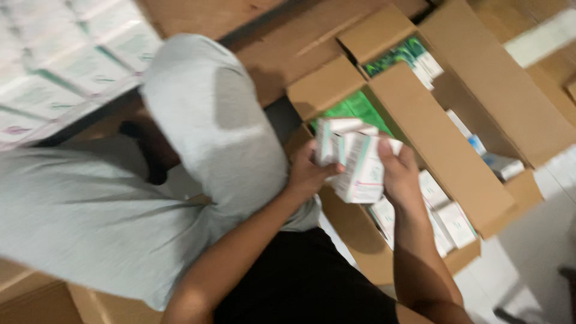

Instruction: The person sits on the floor and repeatedly picks up small white and green boxes from a large cardboard box. They arrange the boxes into neat rows on a low wooden shelf, continuing the process until the shelf is filled.

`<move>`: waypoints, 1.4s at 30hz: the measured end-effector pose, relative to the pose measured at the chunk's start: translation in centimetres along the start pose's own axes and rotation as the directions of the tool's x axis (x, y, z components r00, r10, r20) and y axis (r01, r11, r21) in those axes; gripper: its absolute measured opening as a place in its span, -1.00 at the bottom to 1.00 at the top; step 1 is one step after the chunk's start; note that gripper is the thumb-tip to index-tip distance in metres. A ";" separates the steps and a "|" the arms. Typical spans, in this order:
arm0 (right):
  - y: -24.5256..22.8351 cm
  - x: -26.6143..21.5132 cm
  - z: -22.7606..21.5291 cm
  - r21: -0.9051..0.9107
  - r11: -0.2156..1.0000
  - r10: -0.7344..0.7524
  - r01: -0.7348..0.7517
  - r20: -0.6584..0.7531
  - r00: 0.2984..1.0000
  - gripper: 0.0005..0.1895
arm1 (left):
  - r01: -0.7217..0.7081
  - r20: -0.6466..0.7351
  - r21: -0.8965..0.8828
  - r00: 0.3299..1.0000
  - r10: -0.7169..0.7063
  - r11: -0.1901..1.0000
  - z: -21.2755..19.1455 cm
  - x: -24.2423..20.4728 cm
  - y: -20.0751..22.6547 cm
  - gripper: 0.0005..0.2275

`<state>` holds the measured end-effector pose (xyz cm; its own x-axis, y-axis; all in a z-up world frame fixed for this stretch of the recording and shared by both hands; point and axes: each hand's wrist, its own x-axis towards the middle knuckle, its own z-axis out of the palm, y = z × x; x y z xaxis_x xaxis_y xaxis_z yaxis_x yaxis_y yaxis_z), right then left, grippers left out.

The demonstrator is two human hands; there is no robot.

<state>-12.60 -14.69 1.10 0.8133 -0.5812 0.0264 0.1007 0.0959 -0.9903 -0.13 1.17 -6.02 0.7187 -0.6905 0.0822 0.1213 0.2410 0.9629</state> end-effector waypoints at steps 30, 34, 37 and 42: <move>-25.8 12.4 27.7 0.111 0.768 -0.483 0.631 0.747 0.457 -0.06 | -0.318 -0.041 0.849 0.756 0.654 0.421 -15.0 -3.2 43.4 -0.26; -25.6 17.2 32.1 0.063 0.815 -0.434 0.576 0.726 0.533 -0.09 | -0.101 -0.023 0.974 0.842 0.539 0.201 -19.8 0.1 47.7 -0.33; -24.0 22.4 34.9 0.047 0.750 -0.541 0.660 0.617 0.571 -0.12 | 0.093 -0.063 0.995 0.819 0.571 -0.024 -24.1 3.6 49.2 -0.39; -21.0 31.0 40.3 0.285 0.921 -0.381 0.266 0.513 0.769 -0.18 | 0.198 -0.041 0.958 0.813 0.581 -0.209 -29.2 11.0 48.9 -0.48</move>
<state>33.64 -2.16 28.18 0.8811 -0.0690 0.4678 0.4725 0.1643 -0.8659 33.73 25.26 34.51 0.6827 -0.3931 0.6160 -0.5390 -0.8401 0.0612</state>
